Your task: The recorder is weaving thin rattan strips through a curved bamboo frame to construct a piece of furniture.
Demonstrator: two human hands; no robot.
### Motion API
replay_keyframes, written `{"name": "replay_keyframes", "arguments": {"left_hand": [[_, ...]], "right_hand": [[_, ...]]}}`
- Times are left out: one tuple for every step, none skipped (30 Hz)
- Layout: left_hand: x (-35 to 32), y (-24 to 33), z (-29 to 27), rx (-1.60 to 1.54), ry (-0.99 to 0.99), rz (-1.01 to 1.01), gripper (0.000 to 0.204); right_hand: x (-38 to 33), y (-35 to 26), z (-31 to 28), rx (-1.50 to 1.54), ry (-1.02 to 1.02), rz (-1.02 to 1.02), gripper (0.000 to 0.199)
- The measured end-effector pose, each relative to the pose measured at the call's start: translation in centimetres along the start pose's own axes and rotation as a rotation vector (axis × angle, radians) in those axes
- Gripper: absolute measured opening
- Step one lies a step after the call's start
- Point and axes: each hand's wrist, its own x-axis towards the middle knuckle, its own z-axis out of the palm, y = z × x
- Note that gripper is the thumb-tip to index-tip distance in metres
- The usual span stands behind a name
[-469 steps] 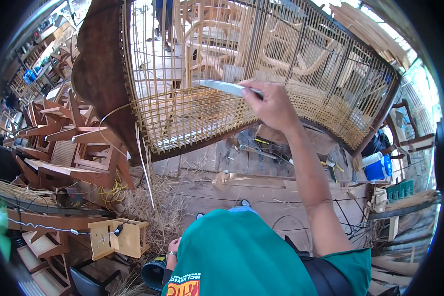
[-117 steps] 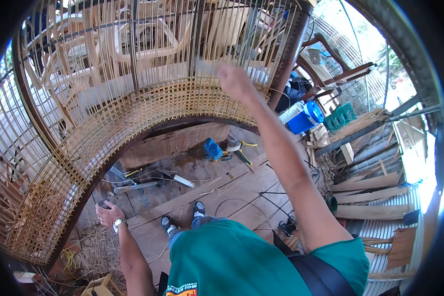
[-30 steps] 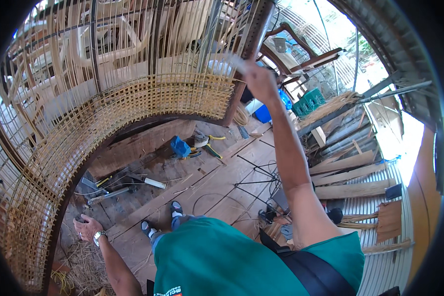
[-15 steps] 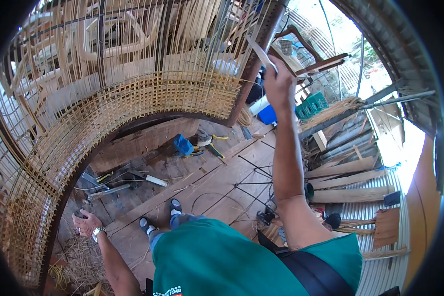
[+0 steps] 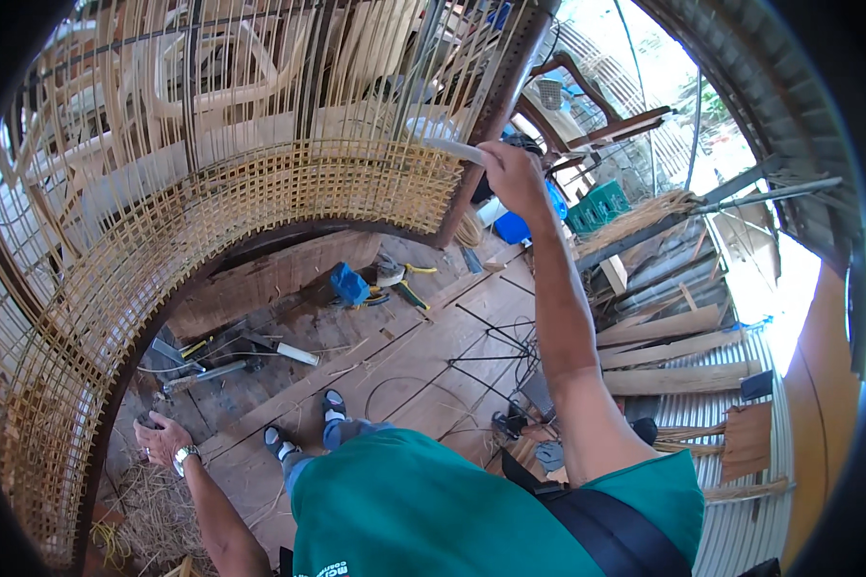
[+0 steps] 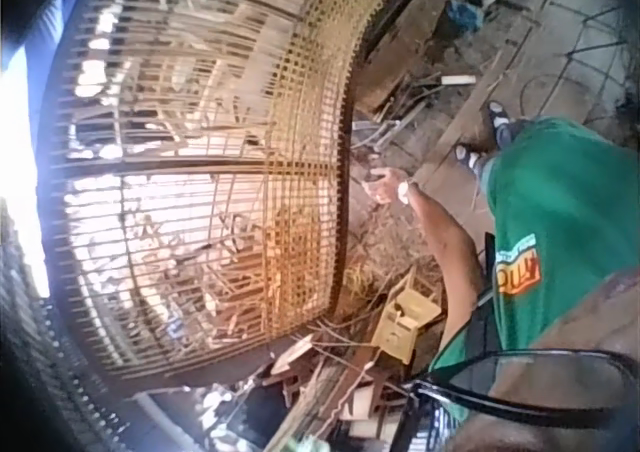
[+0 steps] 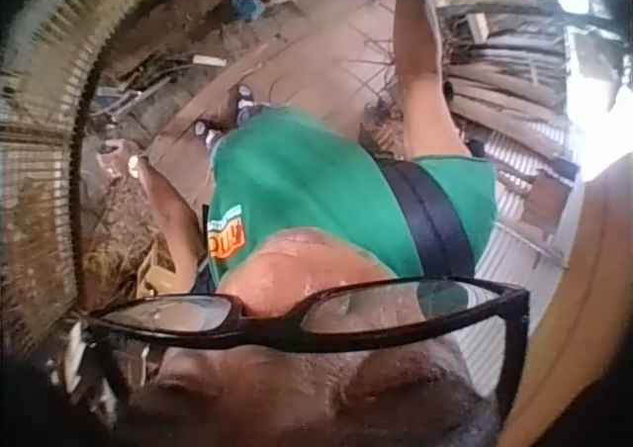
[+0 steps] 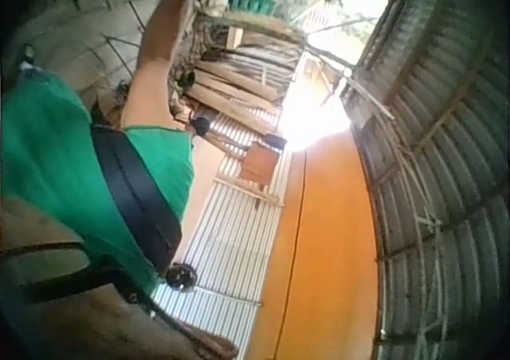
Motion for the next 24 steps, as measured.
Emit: {"name": "replay_keyframes", "arguments": {"left_hand": [[-0.1,0.1,-0.2,0.003,-0.009,-0.014,0.077],[-0.4,-0.3,-0.6,0.012,-0.019,-0.026,0.077],[-0.5,-0.3,-0.8,0.016,-0.029,-0.031,0.077],[-0.7,-0.3,-1.0,0.02,-0.04,-0.036,0.077],[-1.2,1.1,-1.0,0.01,-0.058,-0.029,0.077],[-0.9,1.0,-0.9,0.011,-0.051,-0.024,0.077],[-0.1,0.1,-1.2,-0.043,-0.069,-0.022,0.076],[-0.2,-0.1,-1.4,-0.092,-0.087,-0.028,0.076],[0.1,-0.1,-1.7,-0.141,-0.105,-0.035,0.075],[0.1,-0.1,-1.8,-0.189,-0.122,-0.043,0.075],[-0.5,1.1,-1.9,-0.245,-0.15,-0.035,0.075],[-0.7,1.9,-2.0,-0.304,-0.178,-0.023,0.074],[-0.9,2.7,-2.0,-0.364,-0.206,-0.013,0.074],[-1.0,2.3,-2.3,-0.409,-0.227,-0.017,0.073],[-1.1,2.5,-2.5,-0.459,-0.242,-0.024,0.073],[-0.4,2.6,-2.9,-0.508,-0.256,-0.031,0.073],[-1.2,4.1,-3.3,-0.563,-0.279,-0.036,0.072],[-0.9,4.1,-3.7,-0.608,-0.295,-0.039,0.072],[-0.7,3.7,-4.3,-0.652,-0.311,-0.044,0.071],[-0.9,3.8,-4.7,-0.703,-0.33,-0.044,0.071],[-1.3,4.6,-5.1,-0.759,-0.352,-0.04,0.07],[-1.2,5.1,-5.5,-0.817,-0.379,-0.027,0.07],[-1.6,6.7,-5.7,-0.879,-0.41,-0.008,0.07],[-2.6,8.9,-6.0,-0.939,-0.44,0.006,0.069]], "right_hand": [[-0.3,-0.1,-0.1,0.095,0.121,0.103,0.037],[-0.7,-0.8,-0.4,0.191,0.237,0.209,0.037],[-0.5,-2.3,-1.5,0.234,0.323,0.235,0.037],[-0.7,-1.6,-0.6,0.132,0.341,0.184,0.036],[-1.4,0.1,-0.7,0.011,0.363,0.138,0.035],[-1.7,0.9,-0.9,-0.064,0.165,0.01,0.034],[-2.5,1.5,-1.2,-0.061,0.169,0.015,0.034],[-3.0,0.7,-1.3,-0.019,0.176,0.043,0.034],[-3.2,-0.4,-1.7,0.024,0.182,0.069,0.034],[-2.9,-1.3,-2.0,0.153,0.223,0.235,0.032],[-3.1,-1.7,-2.5,0.13,0.258,0.263,0.031],[-3.5,-1.3,-3.2,0.103,0.297,0.293,0.031],[-4.3,1.3,-2.3,0.002,0.291,0.19,0.029],[-4.9,1.1,-2.2,0.01,0.286,0.191,0.029],[-5.3,0.4,-2.2,0.057,0.235,0.163,0.028],[-5.7,-0.3,-2.2,0.104,0.183,0.133,0.027],[-6.2,-0.9,-2.6,0.07,0.222,0.159,0.027],[-6.7,-2.4,-2.5,0.211,0.211,0.279,0.026],[-7.4,-4.2,-2.1,0.352,0.197,0.397,0.026],[-8.9,-6.0,-2.0,0.389,0.097,0.53,0.024],[-10.7,-6.6,-0.7,0.468,-0.012,0.553,0.022],[-13.2,-6.1,1.2,0.544,-0.115,0.582,0.021],[-17.1,-4.1,4.3,0.551,-0.073,0.505,0.02],[-19.9,-2.2,6.7,0.559,-0.036,0.423,0.018]]}}
